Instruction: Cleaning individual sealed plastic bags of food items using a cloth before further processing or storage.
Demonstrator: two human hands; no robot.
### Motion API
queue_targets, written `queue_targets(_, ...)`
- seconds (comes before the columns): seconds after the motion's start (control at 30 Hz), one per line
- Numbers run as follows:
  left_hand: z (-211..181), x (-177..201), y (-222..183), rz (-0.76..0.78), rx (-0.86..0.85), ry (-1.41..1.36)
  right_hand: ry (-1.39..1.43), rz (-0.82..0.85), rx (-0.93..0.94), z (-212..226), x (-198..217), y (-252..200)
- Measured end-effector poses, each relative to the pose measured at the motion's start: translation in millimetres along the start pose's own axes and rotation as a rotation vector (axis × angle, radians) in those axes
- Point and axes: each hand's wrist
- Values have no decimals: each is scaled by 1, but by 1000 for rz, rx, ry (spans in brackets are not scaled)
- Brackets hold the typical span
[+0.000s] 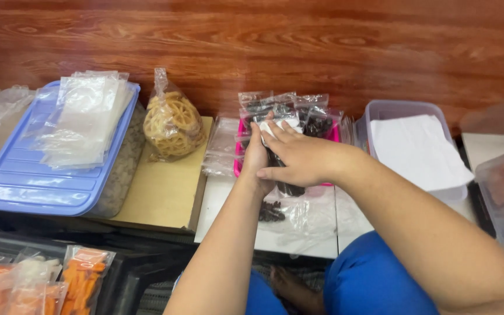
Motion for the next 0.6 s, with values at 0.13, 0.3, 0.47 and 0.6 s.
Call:
queue_targets(0.13, -9, -5, 0, -6, 26, -42, 18, 69, -81, 11, 24, 15)
queue_targets(0.3, 19, 5, 9, 45, 3, -17, 135, 11, -66, 11, 37, 11)
queue_targets(0.47, 23, 24, 21, 80, -94, -12, 68, -70, 54, 8, -9, 5)
queue_targets(0.6, 19, 33, 25, 115, -187, 0, 33, -181, 178, -13, -52, 2)
Point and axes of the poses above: each hand's wrist, its own y-axis towards the middle knuckle, its own x-axis out of the back of the hand, z = x × y, and after that the axes turned 9 degrees about -x, right-handed
